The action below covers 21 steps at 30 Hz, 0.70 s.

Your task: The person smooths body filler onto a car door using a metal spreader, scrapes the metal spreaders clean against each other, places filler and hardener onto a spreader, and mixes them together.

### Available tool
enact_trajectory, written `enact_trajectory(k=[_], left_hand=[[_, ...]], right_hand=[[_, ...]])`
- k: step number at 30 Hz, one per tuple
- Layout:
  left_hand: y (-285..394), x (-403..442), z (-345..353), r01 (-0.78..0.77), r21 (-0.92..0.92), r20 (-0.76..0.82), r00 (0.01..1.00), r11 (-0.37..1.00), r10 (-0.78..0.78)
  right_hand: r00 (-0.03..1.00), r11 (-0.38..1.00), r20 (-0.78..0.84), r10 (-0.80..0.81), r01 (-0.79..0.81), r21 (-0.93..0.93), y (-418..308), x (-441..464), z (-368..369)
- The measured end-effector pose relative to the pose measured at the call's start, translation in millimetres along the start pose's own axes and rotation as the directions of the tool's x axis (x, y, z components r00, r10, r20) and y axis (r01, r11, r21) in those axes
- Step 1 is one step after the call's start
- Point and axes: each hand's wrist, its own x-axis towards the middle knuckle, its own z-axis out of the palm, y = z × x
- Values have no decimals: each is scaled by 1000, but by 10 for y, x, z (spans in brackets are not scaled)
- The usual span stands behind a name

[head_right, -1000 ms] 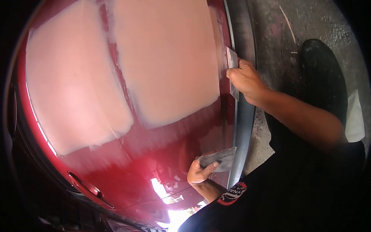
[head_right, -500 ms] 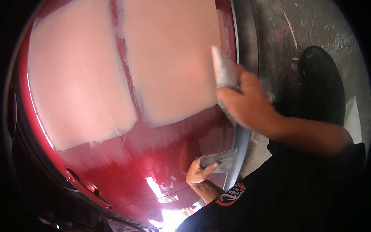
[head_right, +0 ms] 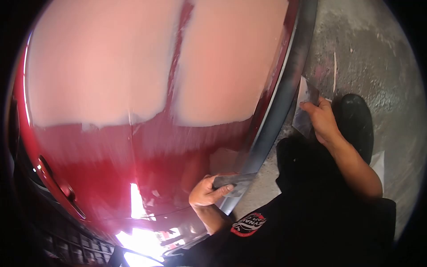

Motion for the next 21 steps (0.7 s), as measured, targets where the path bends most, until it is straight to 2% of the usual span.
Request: enact_trajectory(k=[4,5,6,7,10,11,13,14,17,19,21], left_hand=[[29,-1,-27,-6,-28,20,1000,1000,6],[33,-5,-31,-4,-4,37,999,1000,4],[-14,0,-17,-70,24,10,998,997,70],[-46,-6,-17,-77,2,-6,997,997,77],[-120,-6,-4,-152,2,-19,988,988,152],[-131,-15,2,-159,-13,-32,987,987,159],[-116,-13,-25,-118,29,9,993,993,117],[-105,-10,-12,-167,29,-7,986,986,167],[-168,-7,-29,-225,105,17,974,969,224],[-178,12,-30,-296,164,11,954,941,298],[-198,27,-19,-368,227,12,927,902,376]], right_hand=[[999,999,51,-11,13,-52,-266,-107,54],[1000,999,7,-11,12,-30,-249,-95,-35],[999,1000,-38,-12,12,-7,-240,-93,-112],[1000,999,-29,-12,11,-34,-234,-119,-156],[991,996,-133,6,6,94,-257,-278,-243],[992,997,-126,4,6,74,-274,-339,-269],[976,985,-219,4,34,167,-325,-419,-331],[975,986,-220,-15,51,158,-381,-463,-368],[942,979,-291,-165,192,66,-623,-622,-559],[874,942,-355,-330,332,-58,-830,-767,-794],[817,888,-369,-444,456,-59,-1002,-1013,-1148]])
